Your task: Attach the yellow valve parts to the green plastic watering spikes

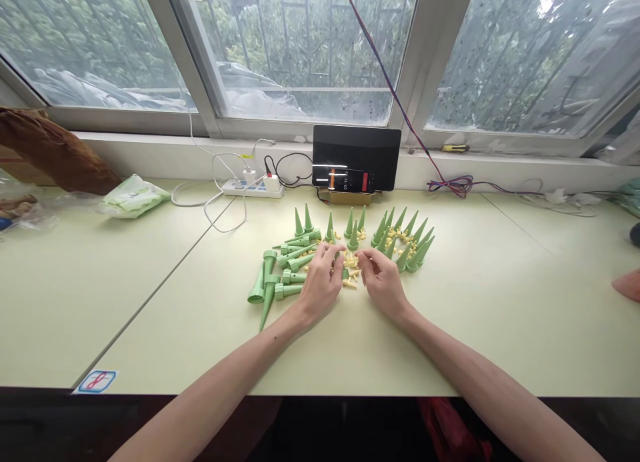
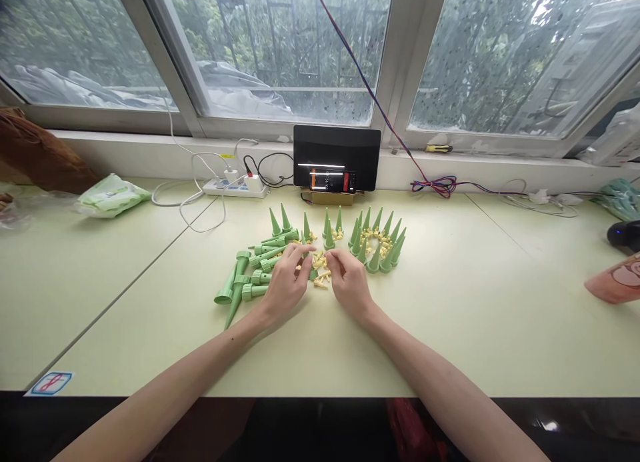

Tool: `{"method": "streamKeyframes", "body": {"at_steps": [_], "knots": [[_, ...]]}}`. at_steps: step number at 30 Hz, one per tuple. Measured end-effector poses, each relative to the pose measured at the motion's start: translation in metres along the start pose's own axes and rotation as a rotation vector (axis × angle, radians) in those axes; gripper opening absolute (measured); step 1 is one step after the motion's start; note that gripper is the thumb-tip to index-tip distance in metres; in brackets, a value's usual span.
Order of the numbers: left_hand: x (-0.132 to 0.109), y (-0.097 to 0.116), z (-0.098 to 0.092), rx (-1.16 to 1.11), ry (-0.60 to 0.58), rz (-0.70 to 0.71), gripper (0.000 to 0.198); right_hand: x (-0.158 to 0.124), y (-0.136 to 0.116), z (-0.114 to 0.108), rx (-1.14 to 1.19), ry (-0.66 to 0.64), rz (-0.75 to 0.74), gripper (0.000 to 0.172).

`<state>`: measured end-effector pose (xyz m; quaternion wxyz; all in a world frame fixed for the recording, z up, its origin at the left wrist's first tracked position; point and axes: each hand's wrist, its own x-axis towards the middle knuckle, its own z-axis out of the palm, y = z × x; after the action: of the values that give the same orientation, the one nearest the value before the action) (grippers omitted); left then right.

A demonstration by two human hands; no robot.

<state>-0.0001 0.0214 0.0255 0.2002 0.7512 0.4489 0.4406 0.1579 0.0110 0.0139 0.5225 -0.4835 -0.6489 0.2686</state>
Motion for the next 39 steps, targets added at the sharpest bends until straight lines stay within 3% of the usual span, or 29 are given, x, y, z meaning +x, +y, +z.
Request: {"method": "streamKeyframes", "body": {"at_steps": [8, 15, 23, 39], "knots": [[0.0003, 0.002, -0.0006, -0.059, -0.009, -0.05, 0.023, 0.0004, -0.0069, -0.0007, 0.005, 0.013, -0.058, 0.022], [-0.0031, 0.0025, 0.0011, -0.049, -0.09, -0.048, 0.043, 0.0002, -0.0042, -0.0002, 0.01, 0.02, -0.047, 0.021], [-0.0018, -0.0007, 0.0014, 0.021, -0.051, -0.037, 0.025, 0.0, -0.0055, -0.0016, -0.026, 0.05, -0.014, 0.025], [-0.0009, 0.0017, 0.0, -0.006, -0.041, -0.021, 0.026, -0.0007, -0.0062, -0.0017, -0.012, 0.022, 0.01, 0.027]]}}
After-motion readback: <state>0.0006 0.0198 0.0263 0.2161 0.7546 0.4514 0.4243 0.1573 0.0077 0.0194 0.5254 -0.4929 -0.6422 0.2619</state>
